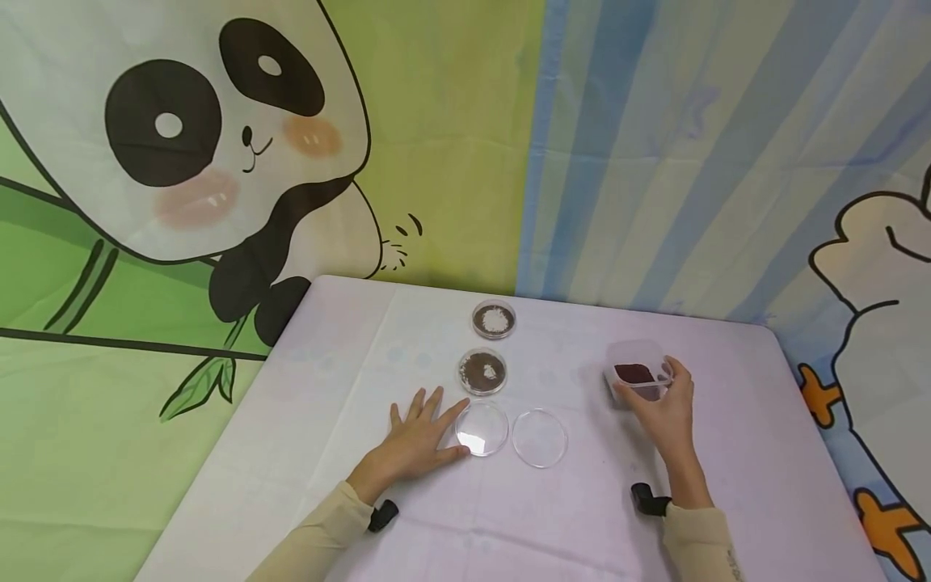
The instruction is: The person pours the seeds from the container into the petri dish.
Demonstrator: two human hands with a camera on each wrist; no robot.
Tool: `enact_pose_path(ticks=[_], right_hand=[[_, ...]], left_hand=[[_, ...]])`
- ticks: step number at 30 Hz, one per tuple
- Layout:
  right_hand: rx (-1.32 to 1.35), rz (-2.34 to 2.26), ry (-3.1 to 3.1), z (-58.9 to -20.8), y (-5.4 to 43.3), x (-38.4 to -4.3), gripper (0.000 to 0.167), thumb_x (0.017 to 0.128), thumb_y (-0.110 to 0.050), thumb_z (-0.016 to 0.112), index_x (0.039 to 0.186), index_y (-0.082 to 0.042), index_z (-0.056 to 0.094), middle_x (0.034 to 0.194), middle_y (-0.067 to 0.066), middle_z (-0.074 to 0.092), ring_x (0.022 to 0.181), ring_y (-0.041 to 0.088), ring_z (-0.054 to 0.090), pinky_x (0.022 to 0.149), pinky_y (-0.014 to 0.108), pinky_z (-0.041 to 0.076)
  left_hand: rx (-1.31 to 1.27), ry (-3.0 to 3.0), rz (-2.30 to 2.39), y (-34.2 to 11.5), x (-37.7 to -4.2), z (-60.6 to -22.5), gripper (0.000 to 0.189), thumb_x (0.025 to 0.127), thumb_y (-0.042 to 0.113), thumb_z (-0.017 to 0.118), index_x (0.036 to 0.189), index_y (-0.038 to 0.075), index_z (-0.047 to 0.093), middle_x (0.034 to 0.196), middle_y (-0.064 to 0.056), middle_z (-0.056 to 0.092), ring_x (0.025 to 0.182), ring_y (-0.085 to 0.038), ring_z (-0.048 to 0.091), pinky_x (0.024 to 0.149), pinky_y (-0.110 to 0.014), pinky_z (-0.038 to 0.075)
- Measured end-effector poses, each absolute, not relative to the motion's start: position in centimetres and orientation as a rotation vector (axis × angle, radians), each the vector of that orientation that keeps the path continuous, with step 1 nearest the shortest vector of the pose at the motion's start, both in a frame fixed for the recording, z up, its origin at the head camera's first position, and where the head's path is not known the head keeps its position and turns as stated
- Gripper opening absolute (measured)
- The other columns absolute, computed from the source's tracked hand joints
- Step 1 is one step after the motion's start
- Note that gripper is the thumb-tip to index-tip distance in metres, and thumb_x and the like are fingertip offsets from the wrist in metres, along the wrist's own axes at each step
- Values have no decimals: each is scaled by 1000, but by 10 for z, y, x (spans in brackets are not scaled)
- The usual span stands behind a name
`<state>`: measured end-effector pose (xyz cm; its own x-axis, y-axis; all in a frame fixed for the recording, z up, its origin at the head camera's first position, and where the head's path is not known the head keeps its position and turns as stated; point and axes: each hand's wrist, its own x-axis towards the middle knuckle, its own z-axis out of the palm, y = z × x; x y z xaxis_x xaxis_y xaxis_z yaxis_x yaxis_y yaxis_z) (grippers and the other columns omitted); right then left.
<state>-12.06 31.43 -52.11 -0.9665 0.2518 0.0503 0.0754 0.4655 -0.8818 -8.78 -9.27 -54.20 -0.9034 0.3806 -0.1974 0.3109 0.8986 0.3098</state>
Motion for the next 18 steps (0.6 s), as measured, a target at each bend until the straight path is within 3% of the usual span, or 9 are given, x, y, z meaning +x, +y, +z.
enact_pose_path(ticks=[6, 13, 18], right_hand=[[22, 1466, -2585, -520, 292, -112, 103, 85, -22, 83, 157, 0, 12, 151, 28, 29, 134, 49, 32, 97, 66, 33], [206, 1334, -2644, -514, 271, -106, 103, 80, -20, 88, 155, 0, 20, 149, 27, 34, 132, 46, 37, 92, 53, 37], [326, 1259, -2678, -510, 260, -103, 101, 76, -16, 90, 154, -1, 27, 144, 29, 37, 127, 47, 40, 90, 61, 40]], left_hand=[[517, 2813, 404, -93, -87, -540, 80, 91, 71, 52, 159, 39, 25, 164, -19, 16, 148, -48, 9, 101, -81, 11], [522, 2808, 410, -93, -88, -541, 80, 91, 71, 52, 159, 39, 25, 164, -19, 16, 148, -48, 9, 101, -81, 10], [518, 2803, 399, -93, -89, -541, 80, 91, 72, 52, 159, 40, 24, 164, -18, 15, 148, -48, 8, 101, -81, 10]])
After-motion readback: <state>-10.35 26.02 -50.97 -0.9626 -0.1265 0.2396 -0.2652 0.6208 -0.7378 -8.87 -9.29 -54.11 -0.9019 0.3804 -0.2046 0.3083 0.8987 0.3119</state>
